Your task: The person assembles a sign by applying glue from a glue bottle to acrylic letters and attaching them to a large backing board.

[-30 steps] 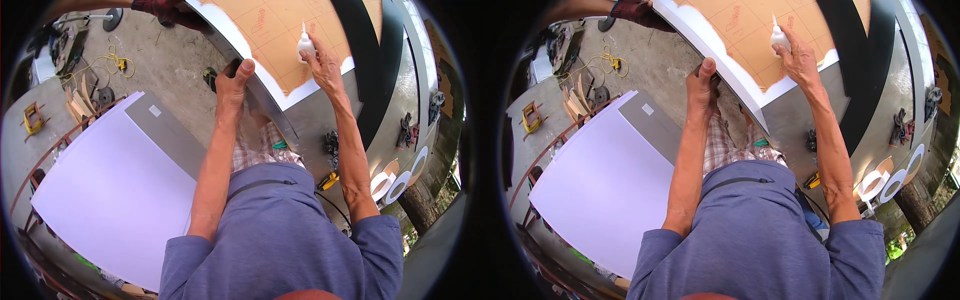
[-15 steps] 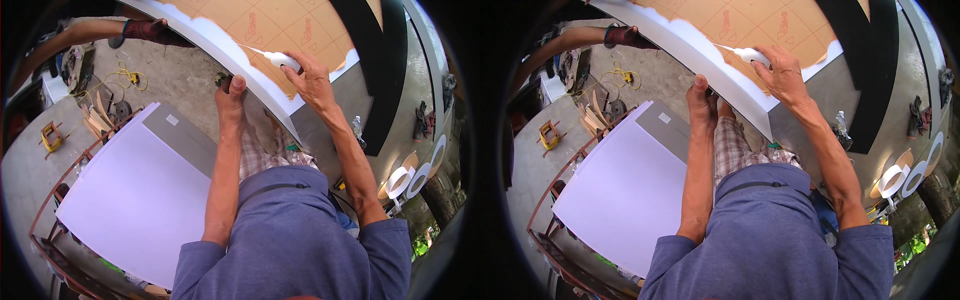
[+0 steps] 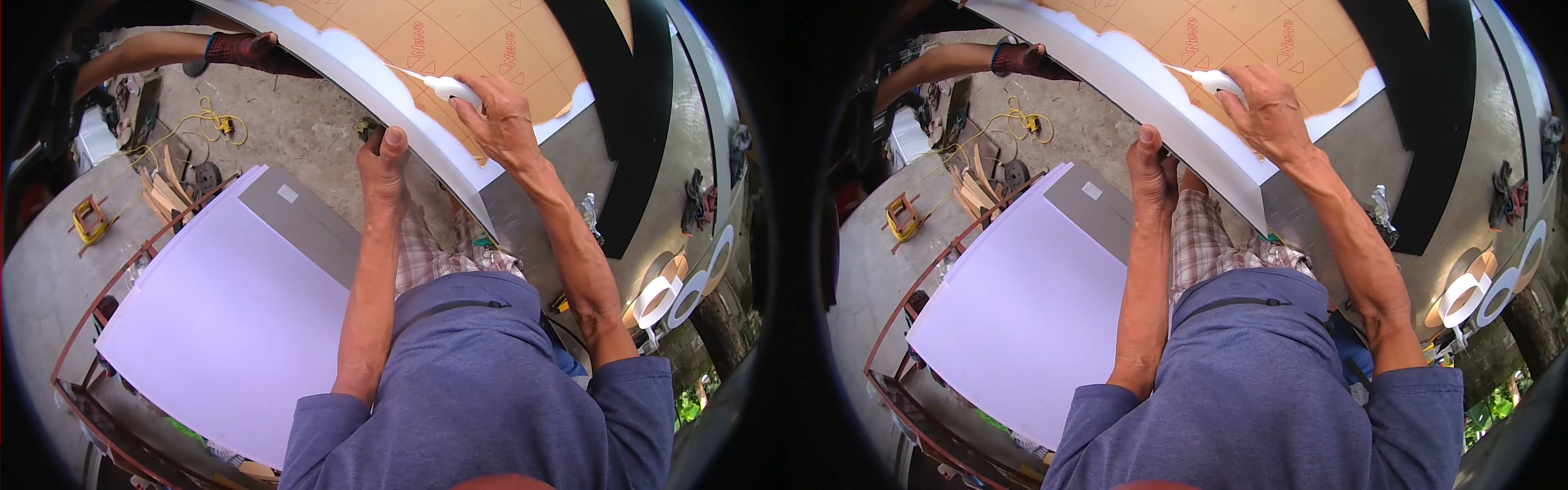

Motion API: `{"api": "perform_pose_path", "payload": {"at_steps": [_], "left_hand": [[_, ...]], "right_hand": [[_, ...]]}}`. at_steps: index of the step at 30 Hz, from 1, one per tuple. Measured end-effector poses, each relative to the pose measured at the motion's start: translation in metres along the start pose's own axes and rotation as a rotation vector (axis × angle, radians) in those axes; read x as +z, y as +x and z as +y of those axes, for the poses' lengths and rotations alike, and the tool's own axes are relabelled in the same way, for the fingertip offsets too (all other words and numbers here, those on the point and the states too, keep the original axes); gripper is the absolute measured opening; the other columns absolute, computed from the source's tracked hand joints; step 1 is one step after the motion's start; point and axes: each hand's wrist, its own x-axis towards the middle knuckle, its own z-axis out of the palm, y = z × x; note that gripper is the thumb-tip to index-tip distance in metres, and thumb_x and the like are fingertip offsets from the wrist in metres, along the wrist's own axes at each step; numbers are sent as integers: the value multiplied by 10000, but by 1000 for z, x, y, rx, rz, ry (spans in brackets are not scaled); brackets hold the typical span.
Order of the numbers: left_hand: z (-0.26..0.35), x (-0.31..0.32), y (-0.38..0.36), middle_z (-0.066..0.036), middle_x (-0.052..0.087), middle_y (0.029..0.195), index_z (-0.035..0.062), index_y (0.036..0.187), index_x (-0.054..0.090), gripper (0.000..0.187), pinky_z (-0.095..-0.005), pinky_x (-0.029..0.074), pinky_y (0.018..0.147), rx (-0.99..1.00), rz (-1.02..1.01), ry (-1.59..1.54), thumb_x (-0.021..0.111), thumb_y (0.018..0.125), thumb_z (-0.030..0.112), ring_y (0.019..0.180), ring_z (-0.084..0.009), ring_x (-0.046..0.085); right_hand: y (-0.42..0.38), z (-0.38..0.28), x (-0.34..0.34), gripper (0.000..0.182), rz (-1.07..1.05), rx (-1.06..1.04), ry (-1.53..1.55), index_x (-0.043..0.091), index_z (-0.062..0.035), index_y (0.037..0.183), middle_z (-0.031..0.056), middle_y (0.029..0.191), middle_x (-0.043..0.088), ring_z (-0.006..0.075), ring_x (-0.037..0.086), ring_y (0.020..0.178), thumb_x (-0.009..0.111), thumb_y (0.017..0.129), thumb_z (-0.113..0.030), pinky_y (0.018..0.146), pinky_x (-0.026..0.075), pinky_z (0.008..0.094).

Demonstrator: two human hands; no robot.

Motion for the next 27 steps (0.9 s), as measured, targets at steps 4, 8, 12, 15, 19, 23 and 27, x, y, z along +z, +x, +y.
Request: {"api": "perform_pose_path", "payload": {"at_steps": [4, 8, 12, 15, 19, 23, 27], "left_hand": [[-7, -8, 3, -177, 615, 1171, -111, 1237, 540, 1080, -384, 514, 906, 6, -17, 28, 771, 647, 764, 1085, -257, 612], [-7, -7, 3, -182, 603, 1194, -117, 1242, 531, 1081, -390, 503, 935, 5, -19, 27, 769, 656, 759, 1115, -263, 600], [-6, -9, 2, -189, 593, 1213, -127, 1251, 518, 1088, -397, 495, 958, 2, -33, 39, 763, 667, 758, 1138, -269, 592], [-6, -8, 3, -190, 589, 1219, -130, 1255, 512, 1089, -399, 492, 965, 10, -37, 37, 758, 674, 757, 1143, -272, 590], [-2, 0, 0, -154, 605, 1126, -121, 1193, 564, 1042, -359, 455, 942, 13, 7, 2, 780, 654, 744, 1068, -232, 579], [-5, -7, 1, -192, 584, 1227, -130, 1255, 512, 1092, -400, 490, 968, 13, -40, 16, 763, 669, 756, 1143, -275, 588], [-5, -6, 1, -182, 599, 1195, -125, 1236, 530, 1077, -397, 493, 957, 18, -27, 19, 767, 663, 756, 1123, -268, 597]], "right_hand": [[5, -8, 1, 272, -51, 41, 34, 660, -1, 1087, 171, 929, 667, 336, 623, 908, 692, 841, -112, 803, 498, 421], [7, -7, 3, 254, -64, -6, -3, 657, 6, 1065, 171, 901, 654, 337, 614, 883, 684, 833, -93, 792, 497, 423], [6, -6, 3, 255, -48, -30, -9, 654, 11, 1062, 172, 894, 649, 335, 610, 878, 682, 826, -82, 784, 498, 423], [5, -7, 2, 260, -43, -40, 0, 654, 12, 1064, 171, 897, 646, 333, 609, 883, 684, 823, -81, 781, 500, 422], [5, -8, 1, 264, -51, -32, -3, 656, 12, 1063, 166, 897, 642, 329, 609, 886, 687, 816, -78, 779, 501, 417], [4, -7, 2, 266, -55, -37, 11, 656, 12, 1060, 164, 897, 640, 325, 608, 880, 686, 809, -72, 778, 501, 416], [3, -8, 1, 266, -48, -40, 6, 654, 12, 1057, 162, 896, 636, 325, 607, 878, 684, 805, -66, 777, 500, 415]]}}
